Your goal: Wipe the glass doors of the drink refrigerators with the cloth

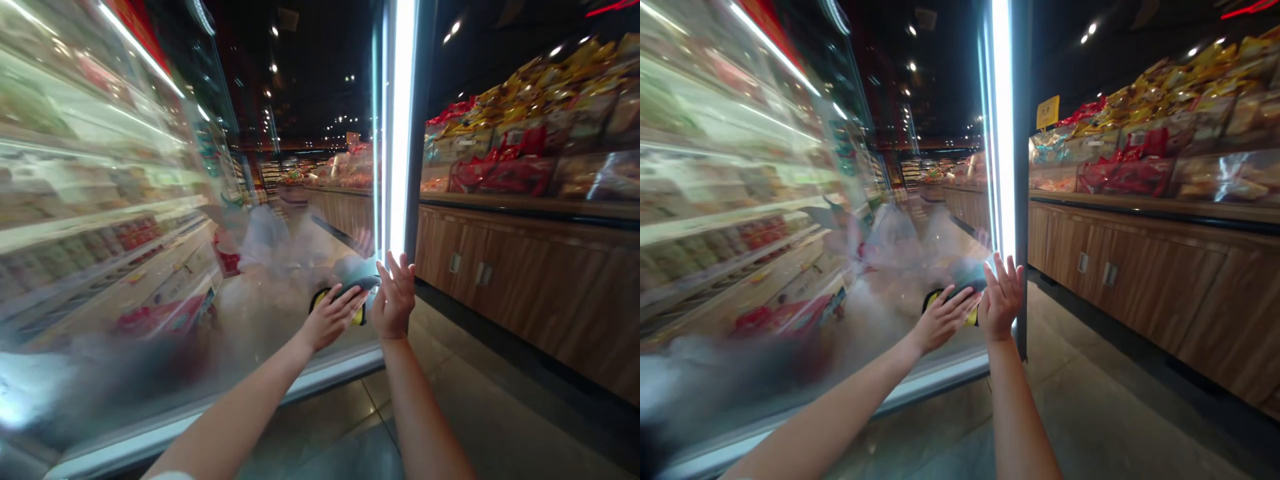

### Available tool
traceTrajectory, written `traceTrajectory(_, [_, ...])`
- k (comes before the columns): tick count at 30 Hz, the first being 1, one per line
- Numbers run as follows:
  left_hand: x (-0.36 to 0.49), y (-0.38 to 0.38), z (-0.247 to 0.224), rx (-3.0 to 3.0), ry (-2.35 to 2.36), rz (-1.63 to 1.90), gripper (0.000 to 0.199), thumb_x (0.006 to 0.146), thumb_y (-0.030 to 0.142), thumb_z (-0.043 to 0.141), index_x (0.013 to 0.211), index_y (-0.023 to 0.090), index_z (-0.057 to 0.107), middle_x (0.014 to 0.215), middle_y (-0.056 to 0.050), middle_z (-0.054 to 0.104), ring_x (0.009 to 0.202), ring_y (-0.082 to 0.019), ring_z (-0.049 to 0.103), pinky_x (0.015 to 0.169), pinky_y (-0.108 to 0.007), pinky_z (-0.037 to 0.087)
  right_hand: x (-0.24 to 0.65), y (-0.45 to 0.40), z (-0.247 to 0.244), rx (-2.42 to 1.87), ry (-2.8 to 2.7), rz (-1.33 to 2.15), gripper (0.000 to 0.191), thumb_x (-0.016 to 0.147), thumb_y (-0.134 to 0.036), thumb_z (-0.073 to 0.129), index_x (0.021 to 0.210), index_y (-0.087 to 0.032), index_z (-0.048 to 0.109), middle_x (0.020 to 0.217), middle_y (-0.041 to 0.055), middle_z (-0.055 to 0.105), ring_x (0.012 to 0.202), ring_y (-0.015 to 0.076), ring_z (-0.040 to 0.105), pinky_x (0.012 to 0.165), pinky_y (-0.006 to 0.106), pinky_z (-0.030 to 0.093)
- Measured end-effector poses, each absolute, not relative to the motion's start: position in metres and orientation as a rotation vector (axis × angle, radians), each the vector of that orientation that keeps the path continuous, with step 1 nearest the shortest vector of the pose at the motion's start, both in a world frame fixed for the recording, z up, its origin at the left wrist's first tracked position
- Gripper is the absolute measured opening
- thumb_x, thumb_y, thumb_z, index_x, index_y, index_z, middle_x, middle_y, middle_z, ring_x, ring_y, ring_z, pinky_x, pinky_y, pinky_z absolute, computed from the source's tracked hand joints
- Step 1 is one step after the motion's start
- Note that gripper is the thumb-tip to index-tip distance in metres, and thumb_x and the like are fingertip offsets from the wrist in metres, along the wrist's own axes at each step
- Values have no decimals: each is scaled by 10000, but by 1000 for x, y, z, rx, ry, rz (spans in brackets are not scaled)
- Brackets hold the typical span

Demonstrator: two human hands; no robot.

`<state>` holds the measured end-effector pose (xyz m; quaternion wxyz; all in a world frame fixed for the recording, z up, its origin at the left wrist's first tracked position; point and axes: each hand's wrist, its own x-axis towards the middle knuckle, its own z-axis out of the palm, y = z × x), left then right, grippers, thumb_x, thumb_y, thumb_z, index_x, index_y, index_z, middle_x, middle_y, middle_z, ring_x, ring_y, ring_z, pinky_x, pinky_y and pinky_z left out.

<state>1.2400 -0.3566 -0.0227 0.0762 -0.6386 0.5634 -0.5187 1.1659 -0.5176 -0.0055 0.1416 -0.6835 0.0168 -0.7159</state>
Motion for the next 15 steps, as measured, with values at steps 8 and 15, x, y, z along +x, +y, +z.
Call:
traceTrajectory(8, [1243, -293, -1, -2344, 1237, -1739, 671, 967, 104, 503, 1597, 269, 340, 1588, -24, 454, 1572, -233, 169, 1326, -492, 19, 1177, -500, -14, -1981, -138, -1947, 516, 1003, -101, 383, 1465, -248, 561, 1484, 114, 596, 1495, 265, 413, 1150, 536, 468])
traceTrajectory(15, [1237, -279, -17, -2014, 1594, -1490, 528, 983, 139, 545, 1479, 320, 529, 1584, 28, 477, 1536, -170, 310, 1326, -429, 57, 1183, -471, -16, -2044, -214, -1881, 520, 994, -85, 417, 1460, -255, 575, 1486, 95, 596, 1497, 257, 407, 1197, 504, 424])
